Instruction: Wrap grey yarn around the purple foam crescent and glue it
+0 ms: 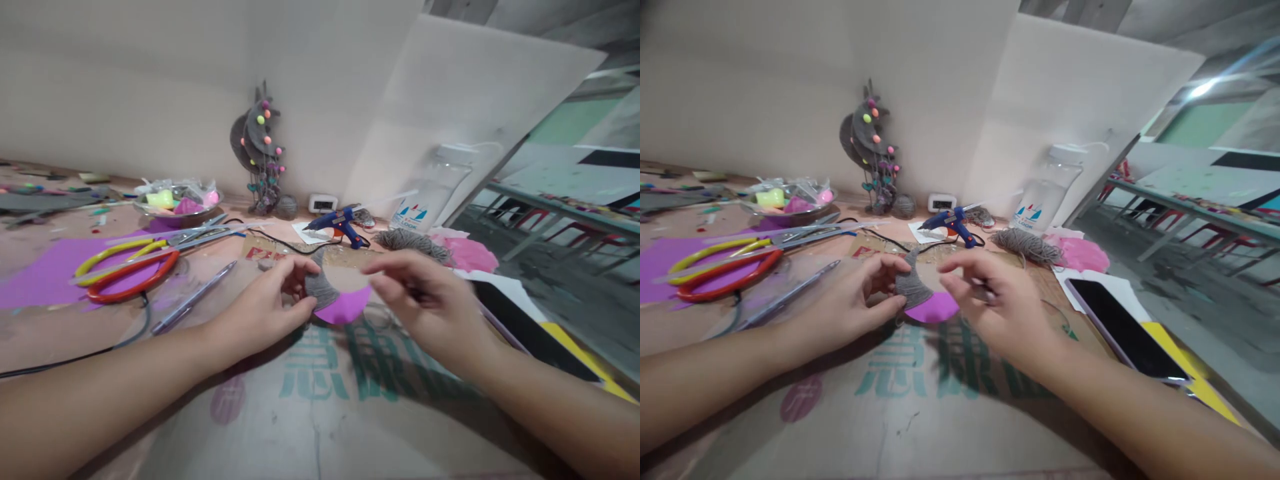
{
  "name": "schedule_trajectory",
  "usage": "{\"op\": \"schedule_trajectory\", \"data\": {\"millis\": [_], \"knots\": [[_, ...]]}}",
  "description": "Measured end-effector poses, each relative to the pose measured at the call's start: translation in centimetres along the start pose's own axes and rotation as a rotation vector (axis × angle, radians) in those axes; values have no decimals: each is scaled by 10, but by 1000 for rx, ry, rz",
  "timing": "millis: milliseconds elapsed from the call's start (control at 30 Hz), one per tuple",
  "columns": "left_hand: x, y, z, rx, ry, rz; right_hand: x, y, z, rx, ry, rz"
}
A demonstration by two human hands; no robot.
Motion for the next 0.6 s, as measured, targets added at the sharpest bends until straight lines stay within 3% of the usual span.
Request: {"op": "schedule_trajectory", "data": {"millis": [167, 333, 467, 600], "knots": [[-1, -1, -1, -16, 24, 48, 5, 37, 24, -9, 97, -192], [-1, -1, -1, 36, 46, 50, 8, 47, 28, 6, 123, -283], [-5, -3, -2, 181, -29, -10, 8, 49, 29, -99, 195, -280], [-8, -3, -7, 121, -148, -52, 5, 50, 28, -212, 228, -239]]}}
Point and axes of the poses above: each hand's wrist, its own x-axis away from the middle knuckle, its own y-axis out of the palm, z = x × y, the point moved 6 cm from there along -x, towards the middle knuckle, and after that the axes turned 15 degrees about -y, right-handed, at the moved point
